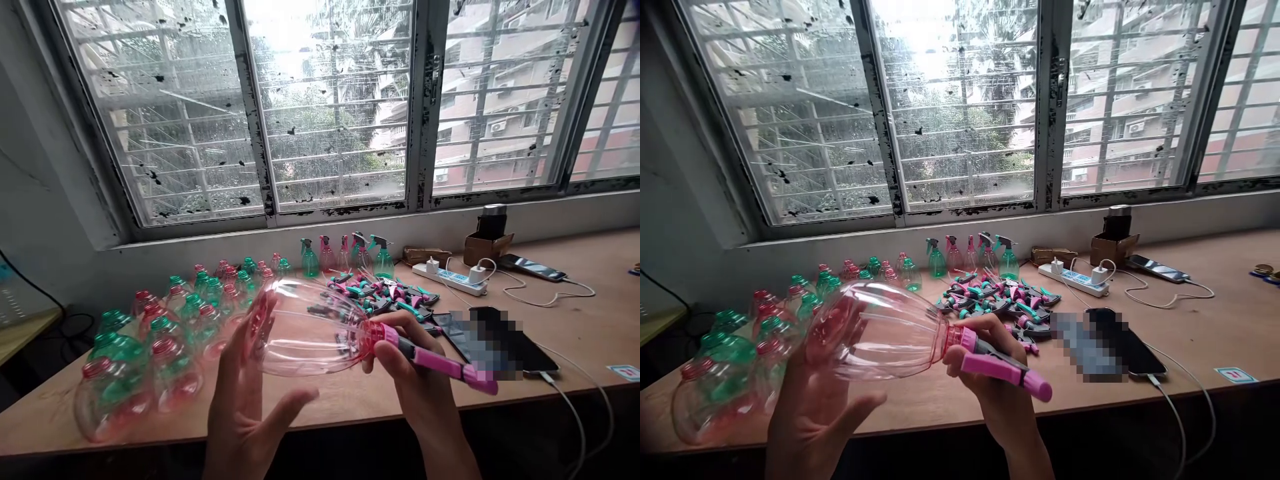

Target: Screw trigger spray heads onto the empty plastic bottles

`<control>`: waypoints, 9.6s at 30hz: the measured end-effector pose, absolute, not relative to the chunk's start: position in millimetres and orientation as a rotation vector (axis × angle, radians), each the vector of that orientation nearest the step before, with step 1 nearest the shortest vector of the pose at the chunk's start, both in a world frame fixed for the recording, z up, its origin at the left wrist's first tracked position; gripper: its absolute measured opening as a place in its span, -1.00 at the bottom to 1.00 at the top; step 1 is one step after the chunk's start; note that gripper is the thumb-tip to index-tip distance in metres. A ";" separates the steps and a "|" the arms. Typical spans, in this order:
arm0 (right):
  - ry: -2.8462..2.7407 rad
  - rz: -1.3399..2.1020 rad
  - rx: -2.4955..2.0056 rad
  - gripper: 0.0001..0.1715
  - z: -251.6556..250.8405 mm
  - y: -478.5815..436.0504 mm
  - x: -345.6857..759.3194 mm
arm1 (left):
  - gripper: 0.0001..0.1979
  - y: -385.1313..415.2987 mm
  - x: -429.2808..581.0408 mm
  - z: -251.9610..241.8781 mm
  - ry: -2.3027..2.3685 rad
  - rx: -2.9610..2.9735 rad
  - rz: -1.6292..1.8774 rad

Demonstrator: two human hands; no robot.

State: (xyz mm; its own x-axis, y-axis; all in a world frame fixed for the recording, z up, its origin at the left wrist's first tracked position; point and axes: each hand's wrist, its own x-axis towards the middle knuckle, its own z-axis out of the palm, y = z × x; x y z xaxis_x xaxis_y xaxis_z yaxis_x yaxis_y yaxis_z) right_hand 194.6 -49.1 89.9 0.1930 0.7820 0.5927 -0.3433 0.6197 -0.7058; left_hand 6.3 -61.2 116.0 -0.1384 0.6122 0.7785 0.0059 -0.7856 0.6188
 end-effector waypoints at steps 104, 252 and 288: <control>-1.126 0.884 -0.415 -0.67 89.2 -45.7 189.2 | -0.39 -51.6 14.8 115.2 0.670 1.637 2.106; -1.260 0.879 -0.556 -0.68 89.2 -47.2 198.8 | -0.47 -45.9 5.1 113.1 0.498 1.693 2.048; -1.290 0.828 -0.648 -0.73 95.2 -48.9 199.0 | -0.23 -42.0 -0.4 115.2 0.811 1.385 1.774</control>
